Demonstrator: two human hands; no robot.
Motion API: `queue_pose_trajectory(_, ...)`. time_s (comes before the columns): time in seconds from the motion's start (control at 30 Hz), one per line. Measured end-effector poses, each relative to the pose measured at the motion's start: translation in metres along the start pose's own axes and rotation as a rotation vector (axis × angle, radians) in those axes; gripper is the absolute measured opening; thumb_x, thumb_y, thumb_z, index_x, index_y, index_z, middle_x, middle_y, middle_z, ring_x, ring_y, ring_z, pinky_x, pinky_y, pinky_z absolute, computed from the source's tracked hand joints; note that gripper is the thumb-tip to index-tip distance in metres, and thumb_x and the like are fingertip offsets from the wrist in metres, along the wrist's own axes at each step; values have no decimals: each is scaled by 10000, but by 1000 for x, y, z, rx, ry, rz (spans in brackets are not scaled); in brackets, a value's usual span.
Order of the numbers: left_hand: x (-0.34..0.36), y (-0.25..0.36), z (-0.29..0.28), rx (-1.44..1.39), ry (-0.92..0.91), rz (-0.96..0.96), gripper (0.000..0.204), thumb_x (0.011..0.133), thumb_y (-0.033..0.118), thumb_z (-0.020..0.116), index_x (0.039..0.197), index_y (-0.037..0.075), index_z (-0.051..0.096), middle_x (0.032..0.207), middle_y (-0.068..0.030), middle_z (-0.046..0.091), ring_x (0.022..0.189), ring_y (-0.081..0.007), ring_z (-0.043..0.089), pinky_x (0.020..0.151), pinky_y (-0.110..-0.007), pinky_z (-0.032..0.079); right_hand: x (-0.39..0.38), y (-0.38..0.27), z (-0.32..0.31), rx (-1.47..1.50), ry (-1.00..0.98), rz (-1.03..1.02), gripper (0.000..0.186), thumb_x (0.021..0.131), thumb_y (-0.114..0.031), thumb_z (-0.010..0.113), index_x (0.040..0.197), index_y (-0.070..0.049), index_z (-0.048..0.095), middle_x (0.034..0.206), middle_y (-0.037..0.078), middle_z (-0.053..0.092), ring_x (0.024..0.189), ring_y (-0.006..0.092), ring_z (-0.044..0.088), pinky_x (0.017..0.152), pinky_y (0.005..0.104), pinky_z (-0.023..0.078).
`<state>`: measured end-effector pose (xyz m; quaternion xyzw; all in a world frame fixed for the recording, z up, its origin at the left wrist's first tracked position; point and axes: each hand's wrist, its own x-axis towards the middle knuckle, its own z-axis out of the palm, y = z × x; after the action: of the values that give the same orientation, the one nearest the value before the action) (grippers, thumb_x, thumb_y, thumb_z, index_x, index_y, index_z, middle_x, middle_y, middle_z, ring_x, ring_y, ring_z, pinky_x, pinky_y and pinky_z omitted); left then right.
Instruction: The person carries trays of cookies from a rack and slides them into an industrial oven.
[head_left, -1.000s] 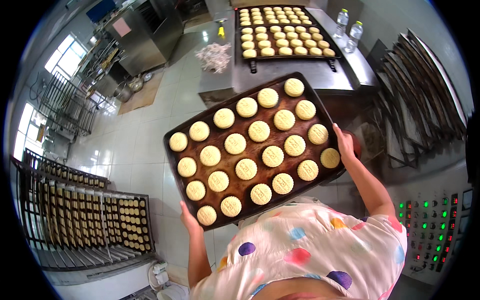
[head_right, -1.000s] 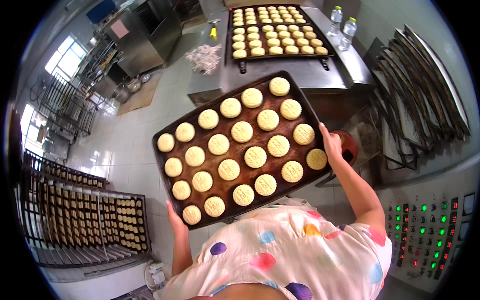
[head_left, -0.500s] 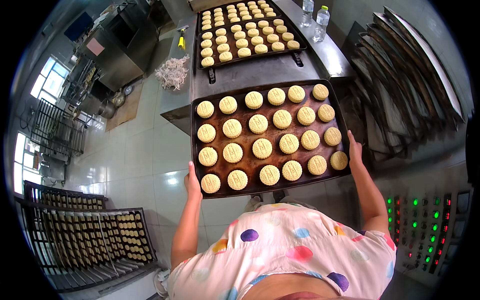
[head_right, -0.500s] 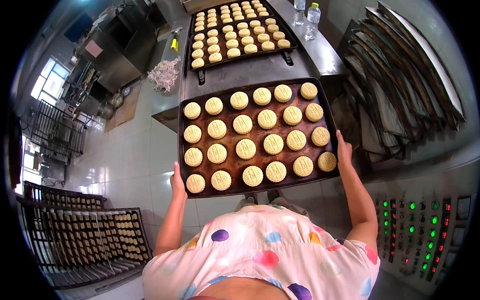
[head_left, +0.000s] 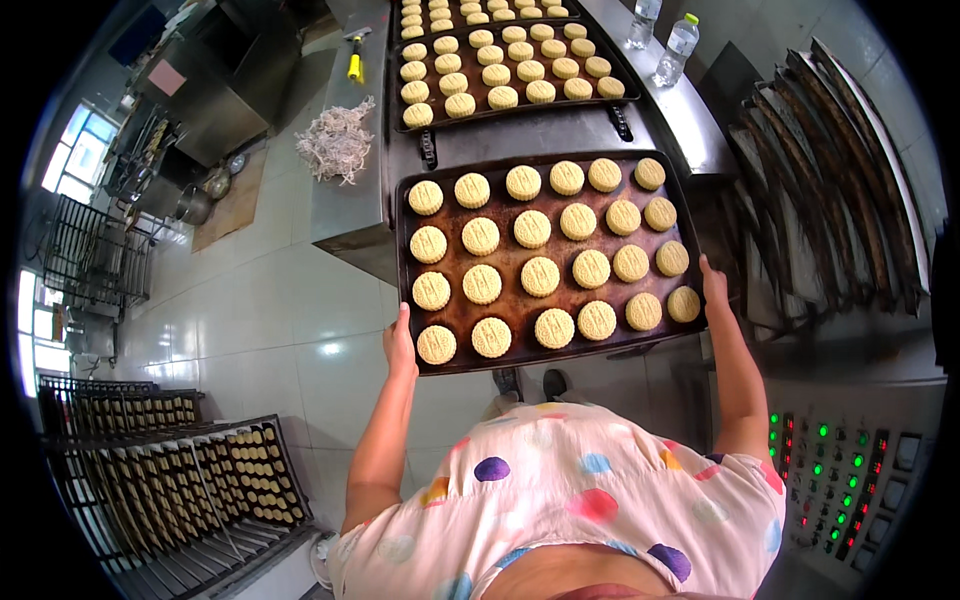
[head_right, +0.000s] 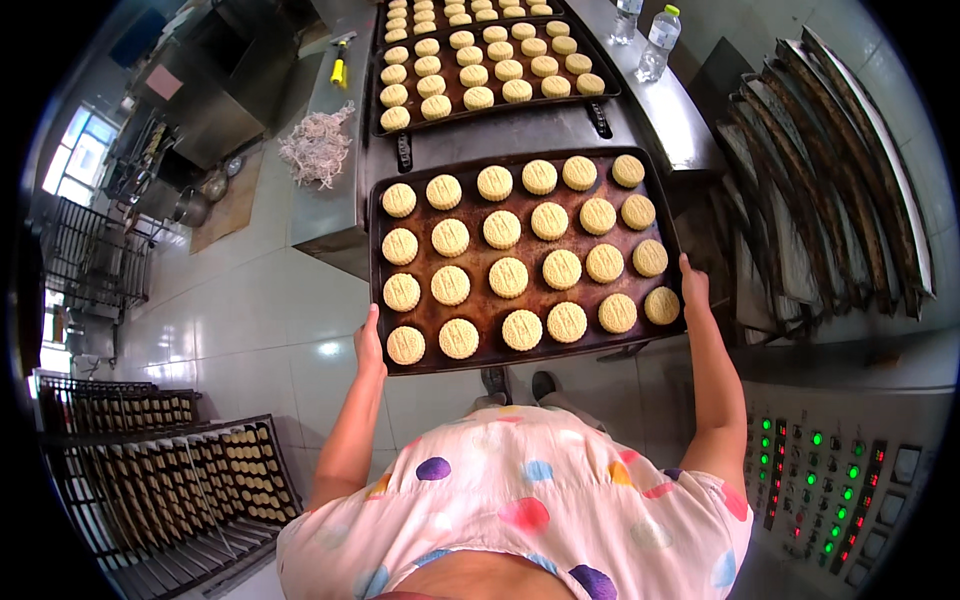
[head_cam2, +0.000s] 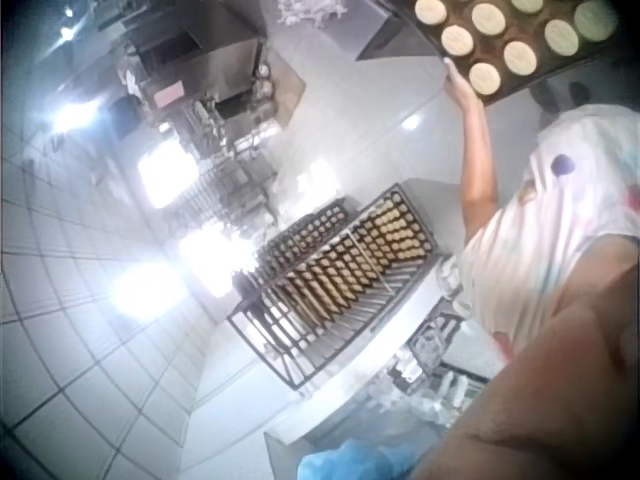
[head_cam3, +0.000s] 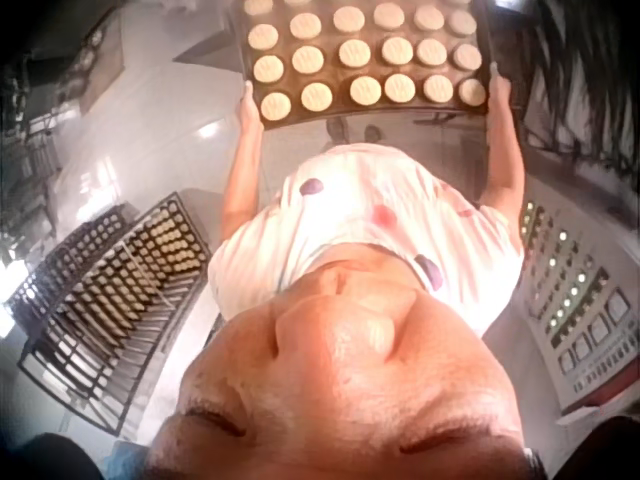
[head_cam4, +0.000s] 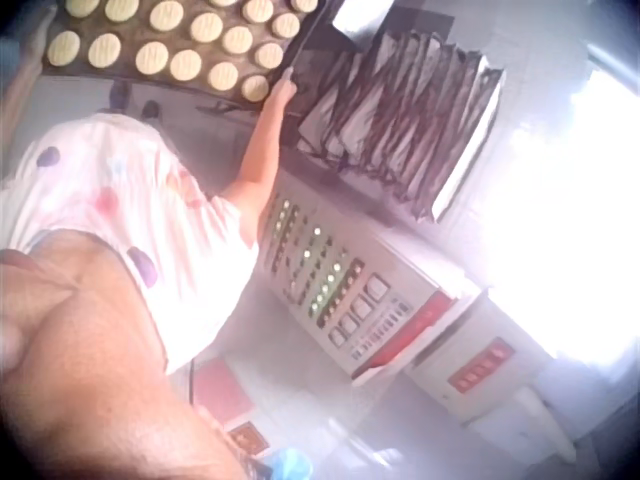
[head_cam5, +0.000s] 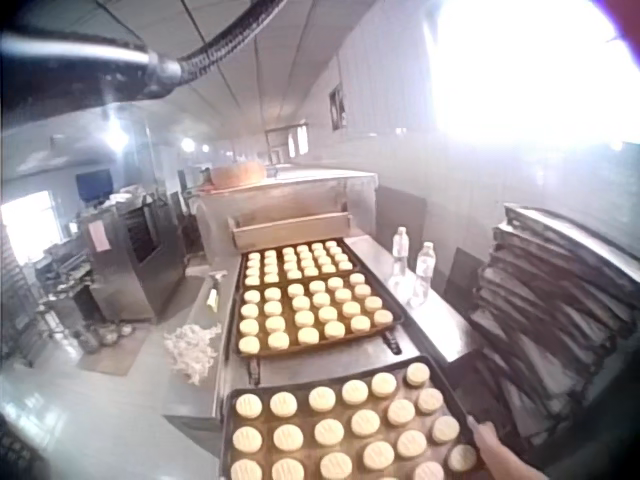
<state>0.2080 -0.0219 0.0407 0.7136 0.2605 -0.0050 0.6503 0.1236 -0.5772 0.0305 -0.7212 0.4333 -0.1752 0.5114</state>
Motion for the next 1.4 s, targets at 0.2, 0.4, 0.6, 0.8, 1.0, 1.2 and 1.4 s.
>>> queue_pose_trajectory(0.2, 19, -13, -3, -14, -58, 9, 571, 899, 438, 499, 1045, -111, 547, 984, -99, 561, 885, -169, 472, 821, -322, 386, 1, 10, 0, -74, -16, 35, 573, 831, -450, 590, 954, 109, 615, 923, 138, 630, 869, 186, 552, 789, 334, 417)
queue_pose_trajectory(0.4, 33, -32, -2, -98, -107, -28, 574, 895, 435, 517, 1072, -111, 538, 1008, -102, 573, 906, -180, 502, 833, -320, 404, 16, 38, -4, -56, -13, -14, 592, 829, -455, 595, 1000, 112, 605, 967, 135, 634, 913, 177, 560, 817, 310, 419)
queue_pose_trajectory(0.6, 39, -58, -2, -224, -158, -8, 613, 894, 425, 517, 1179, -116, 476, 1174, -140, 540, 1048, -223, 514, 936, -336, 378, 31, 42, 3, 91, -122, 19, 619, 832, -465, 593, 1088, 98, 578, 1051, 122, 612, 985, 169, 534, 870, 283, 397)
queue_pose_trajectory(0.8, 31, -64, -4, -160, -118, 59, 573, 904, 438, 493, 1163, -73, 503, 1126, -107, 572, 1010, -206, 538, 899, -326, 406, 24, 33, 5, 137, -217, -6, 596, 848, -460, 580, 1105, 78, 579, 1029, 86, 608, 939, 140, 510, 852, 281, 394)
queue_pose_trajectory(1.0, 38, -54, -5, -118, -149, 61, 586, 921, 400, 470, 1288, -50, 387, 1302, -119, 443, 1177, -216, 427, 1003, -331, 307, 35, 42, 12, 229, -244, -37, 595, 875, -430, 551, 1192, 72, 516, 1186, 138, 563, 1129, 181, 481, 970, 278, 337)
queue_pose_trajectory(1.2, 46, -55, -3, -51, -169, 92, 624, 926, 401, 458, 1352, -31, 314, 1386, -117, 369, 1260, -214, 356, 1055, -334, 243, 29, 44, 0, 138, -227, -181, 523, 889, -394, 528, 1182, 39, 534, 1171, 144, 571, 1100, 219, 513, 936, 307, 378)
queue_pose_trajectory(1.4, 28, -43, -10, -118, -303, -70, 662, 910, 460, 462, 1297, -69, 370, 1269, -134, 487, 1164, -227, 457, 998, -337, 331, -104, -24, -4, -215, 222, -1044, 286, 788, -80, 608, 1071, -66, 574, 1067, 114, 579, 990, 305, 544, 858, 374, 431)
